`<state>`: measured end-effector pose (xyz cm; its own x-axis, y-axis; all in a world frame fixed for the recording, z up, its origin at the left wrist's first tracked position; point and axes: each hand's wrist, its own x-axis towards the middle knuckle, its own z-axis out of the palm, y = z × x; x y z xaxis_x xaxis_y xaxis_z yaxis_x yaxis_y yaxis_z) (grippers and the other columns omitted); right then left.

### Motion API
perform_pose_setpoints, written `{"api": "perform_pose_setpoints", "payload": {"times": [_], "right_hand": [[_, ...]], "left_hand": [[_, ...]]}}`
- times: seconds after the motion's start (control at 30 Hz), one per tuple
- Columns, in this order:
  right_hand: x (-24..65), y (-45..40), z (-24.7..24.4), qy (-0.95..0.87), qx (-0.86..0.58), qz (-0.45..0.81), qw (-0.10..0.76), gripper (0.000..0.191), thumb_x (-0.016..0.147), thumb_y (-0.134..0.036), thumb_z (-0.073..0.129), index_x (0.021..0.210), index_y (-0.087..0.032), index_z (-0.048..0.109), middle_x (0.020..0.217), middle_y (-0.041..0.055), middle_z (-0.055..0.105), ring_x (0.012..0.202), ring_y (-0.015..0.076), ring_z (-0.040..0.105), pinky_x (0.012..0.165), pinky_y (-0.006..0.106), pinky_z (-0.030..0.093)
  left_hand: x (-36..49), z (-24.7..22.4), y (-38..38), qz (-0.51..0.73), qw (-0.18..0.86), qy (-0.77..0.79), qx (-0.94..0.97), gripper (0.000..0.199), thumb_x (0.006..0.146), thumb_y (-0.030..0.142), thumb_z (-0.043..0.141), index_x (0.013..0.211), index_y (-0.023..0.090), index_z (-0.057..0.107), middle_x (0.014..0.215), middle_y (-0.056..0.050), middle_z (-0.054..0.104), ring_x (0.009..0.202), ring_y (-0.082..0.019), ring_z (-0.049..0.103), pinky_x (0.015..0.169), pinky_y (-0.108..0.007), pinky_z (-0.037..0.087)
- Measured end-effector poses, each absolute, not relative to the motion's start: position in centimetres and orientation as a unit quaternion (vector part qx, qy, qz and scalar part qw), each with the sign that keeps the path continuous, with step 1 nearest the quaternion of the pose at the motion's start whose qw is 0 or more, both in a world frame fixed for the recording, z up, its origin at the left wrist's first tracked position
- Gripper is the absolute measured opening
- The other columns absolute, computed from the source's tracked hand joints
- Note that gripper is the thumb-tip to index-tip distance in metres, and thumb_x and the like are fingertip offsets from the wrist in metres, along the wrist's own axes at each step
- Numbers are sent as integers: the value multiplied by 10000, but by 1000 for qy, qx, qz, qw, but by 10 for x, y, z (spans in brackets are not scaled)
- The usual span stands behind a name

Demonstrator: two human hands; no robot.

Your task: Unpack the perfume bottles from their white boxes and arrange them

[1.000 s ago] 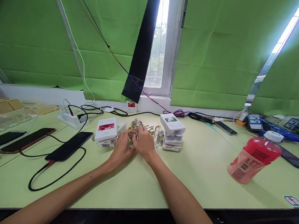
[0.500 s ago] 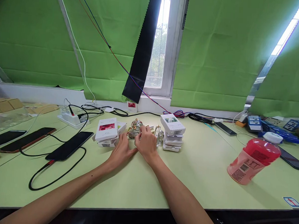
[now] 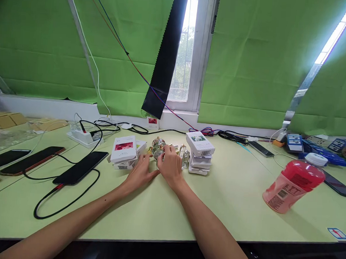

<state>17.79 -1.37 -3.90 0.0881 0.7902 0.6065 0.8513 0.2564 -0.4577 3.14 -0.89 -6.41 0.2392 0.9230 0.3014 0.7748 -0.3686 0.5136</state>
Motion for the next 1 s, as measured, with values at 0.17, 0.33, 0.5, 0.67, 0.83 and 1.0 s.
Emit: {"api": "perform_pose_setpoints", "payload": {"times": [0.17,0.33,0.5,0.67,0.83,1.0], "right_hand": [[179,-14,-39,-676,-608,-37,415,181,919,-170,505,1070,-190,604,1025,62,655,792,168,608,629,256,368],[179,-15,-37,-676,-611,-35,410,171,919,-166,503,1059,-188,597,1022,58,655,808,167,604,662,258,376],[179,-16,-37,-669,-618,-29,412,175,904,-161,510,1050,-188,602,1020,59,657,812,173,602,660,262,367],[179,-16,-37,-662,-621,-27,417,191,891,-152,506,1048,-189,608,1023,64,661,803,177,598,630,262,336],[180,-15,-37,-662,-627,-33,410,178,895,-154,500,1038,-189,600,1028,65,659,792,176,600,615,267,323],[180,-16,-36,-661,-638,-40,393,176,899,-156,508,1049,-201,589,1023,58,655,787,174,595,606,266,307]], "left_hand": [[33,-60,-7,250,131,568,773,568,822,377,622,1326,164,470,1367,-226,473,1160,-407,610,908,-535,516],[32,-57,-2,242,120,575,772,644,786,197,533,1413,173,392,1357,-212,465,1213,-383,582,956,-514,511],[32,-56,5,253,104,574,772,717,812,157,478,1498,155,267,1370,-215,430,1244,-368,559,1018,-518,479],[32,-59,14,269,111,567,770,628,842,177,467,1454,170,330,1414,-200,417,1276,-347,539,1006,-493,498],[30,-68,26,300,114,548,772,533,827,162,484,1357,206,451,1337,-170,525,1246,-306,561,1007,-462,494],[26,-75,39,310,107,547,770,486,809,177,514,1293,207,539,1246,-146,620,1227,-302,579,1062,-473,458]]}}
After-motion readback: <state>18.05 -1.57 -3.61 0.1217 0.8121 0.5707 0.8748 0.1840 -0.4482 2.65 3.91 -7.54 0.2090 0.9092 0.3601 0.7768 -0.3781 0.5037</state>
